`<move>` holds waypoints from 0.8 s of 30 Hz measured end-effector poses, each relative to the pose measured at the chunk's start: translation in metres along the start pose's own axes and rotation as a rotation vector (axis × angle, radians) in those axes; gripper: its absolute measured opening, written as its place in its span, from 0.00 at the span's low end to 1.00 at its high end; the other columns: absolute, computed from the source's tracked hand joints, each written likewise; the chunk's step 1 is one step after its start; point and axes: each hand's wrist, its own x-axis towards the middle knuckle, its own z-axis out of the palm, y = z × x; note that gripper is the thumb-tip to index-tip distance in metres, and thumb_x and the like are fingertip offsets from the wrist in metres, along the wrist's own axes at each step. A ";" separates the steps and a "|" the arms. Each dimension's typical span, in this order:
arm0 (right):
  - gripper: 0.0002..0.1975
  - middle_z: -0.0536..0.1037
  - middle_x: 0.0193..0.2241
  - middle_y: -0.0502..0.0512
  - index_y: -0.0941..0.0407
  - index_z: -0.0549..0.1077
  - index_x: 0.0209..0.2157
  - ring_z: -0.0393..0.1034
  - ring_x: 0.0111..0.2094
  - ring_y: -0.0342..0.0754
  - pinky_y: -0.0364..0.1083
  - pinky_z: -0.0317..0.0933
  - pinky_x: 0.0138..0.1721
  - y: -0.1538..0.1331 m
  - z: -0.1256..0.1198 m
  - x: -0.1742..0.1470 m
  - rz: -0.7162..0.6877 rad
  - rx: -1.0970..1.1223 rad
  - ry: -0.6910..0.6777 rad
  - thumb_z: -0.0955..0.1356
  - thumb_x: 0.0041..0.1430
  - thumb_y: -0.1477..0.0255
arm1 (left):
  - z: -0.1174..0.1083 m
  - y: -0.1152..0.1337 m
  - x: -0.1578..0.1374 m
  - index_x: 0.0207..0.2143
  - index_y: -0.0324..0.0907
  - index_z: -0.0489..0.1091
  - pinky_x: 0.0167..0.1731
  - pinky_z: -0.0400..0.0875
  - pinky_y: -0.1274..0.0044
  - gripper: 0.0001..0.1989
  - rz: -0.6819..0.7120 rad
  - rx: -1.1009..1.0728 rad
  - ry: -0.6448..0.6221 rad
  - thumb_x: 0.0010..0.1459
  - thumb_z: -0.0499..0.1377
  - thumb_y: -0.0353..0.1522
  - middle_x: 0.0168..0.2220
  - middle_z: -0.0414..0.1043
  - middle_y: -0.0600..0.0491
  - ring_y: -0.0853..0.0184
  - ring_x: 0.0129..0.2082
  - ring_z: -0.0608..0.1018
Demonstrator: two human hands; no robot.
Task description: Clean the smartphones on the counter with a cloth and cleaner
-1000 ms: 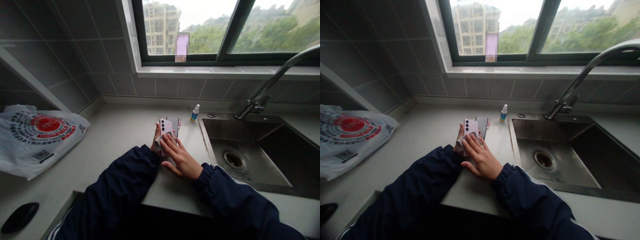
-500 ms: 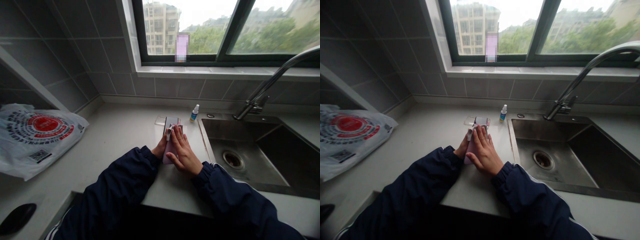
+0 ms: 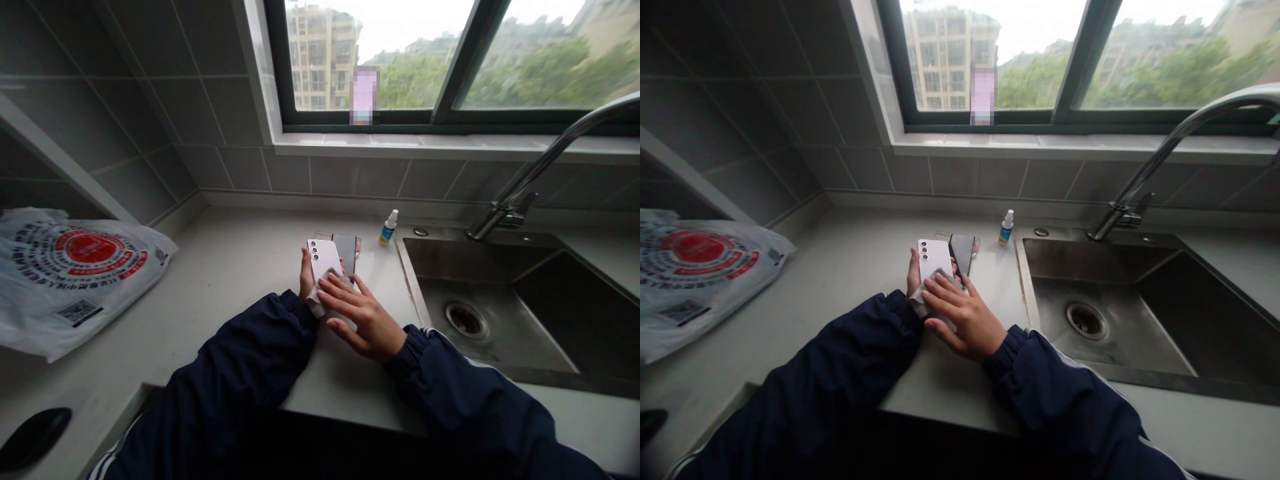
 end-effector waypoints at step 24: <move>0.40 0.33 0.75 0.61 0.50 0.28 0.73 0.27 0.74 0.59 0.71 0.38 0.69 0.011 0.011 0.001 0.113 -0.035 0.050 0.54 0.72 0.51 | 0.008 -0.021 -0.015 0.39 0.40 0.79 0.61 0.64 0.69 0.30 -0.047 -0.110 -0.109 0.70 0.43 0.50 0.43 0.81 0.46 0.60 0.57 0.77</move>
